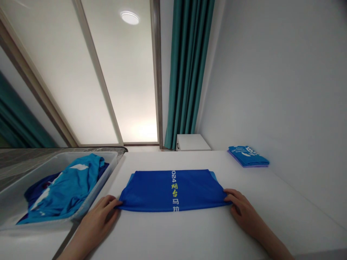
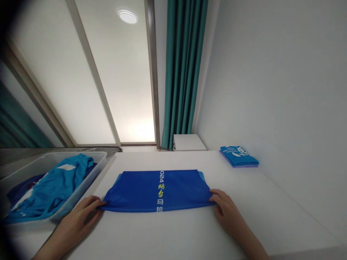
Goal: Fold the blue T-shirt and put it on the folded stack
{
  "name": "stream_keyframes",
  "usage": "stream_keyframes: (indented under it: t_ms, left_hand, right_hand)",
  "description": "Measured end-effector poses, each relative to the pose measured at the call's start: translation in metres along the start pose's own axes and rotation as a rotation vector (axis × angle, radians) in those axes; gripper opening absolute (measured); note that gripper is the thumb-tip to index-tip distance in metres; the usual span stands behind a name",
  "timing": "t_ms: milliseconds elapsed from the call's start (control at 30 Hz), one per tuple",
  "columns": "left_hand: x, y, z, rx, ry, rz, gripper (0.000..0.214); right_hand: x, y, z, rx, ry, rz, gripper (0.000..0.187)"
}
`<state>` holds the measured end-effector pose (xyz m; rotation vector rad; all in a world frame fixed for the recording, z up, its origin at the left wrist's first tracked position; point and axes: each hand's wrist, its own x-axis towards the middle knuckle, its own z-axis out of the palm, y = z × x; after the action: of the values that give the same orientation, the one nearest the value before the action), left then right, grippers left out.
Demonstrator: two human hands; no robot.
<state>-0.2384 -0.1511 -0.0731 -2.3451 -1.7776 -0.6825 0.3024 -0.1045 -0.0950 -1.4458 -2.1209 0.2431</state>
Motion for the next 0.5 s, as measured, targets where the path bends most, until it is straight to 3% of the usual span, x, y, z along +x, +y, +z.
stream_keyframes:
  t_ms: [167,300,400,500]
  left_hand:
    - [0.002,0.002,-0.002,-0.020,-0.005,0.002,0.023]
    - [0.002,0.005,-0.004,-0.044,0.004,-0.011,0.024]
    - [0.002,0.008,-0.006,-0.080,-0.002,-0.022,0.022]
    - [0.002,0.012,-0.009,-0.128,-0.013,-0.042,0.021]
  right_hand:
    - [0.003,0.000,-0.005,0.013,0.066,-0.013,0.025]
    - [0.022,-0.009,0.002,-0.038,0.166,-0.036,0.027]
    - [0.049,-0.045,0.016,-0.061,0.085,-0.128,0.034]
    - [0.079,-0.105,0.037,-0.028,-0.064,-0.256,0.039]
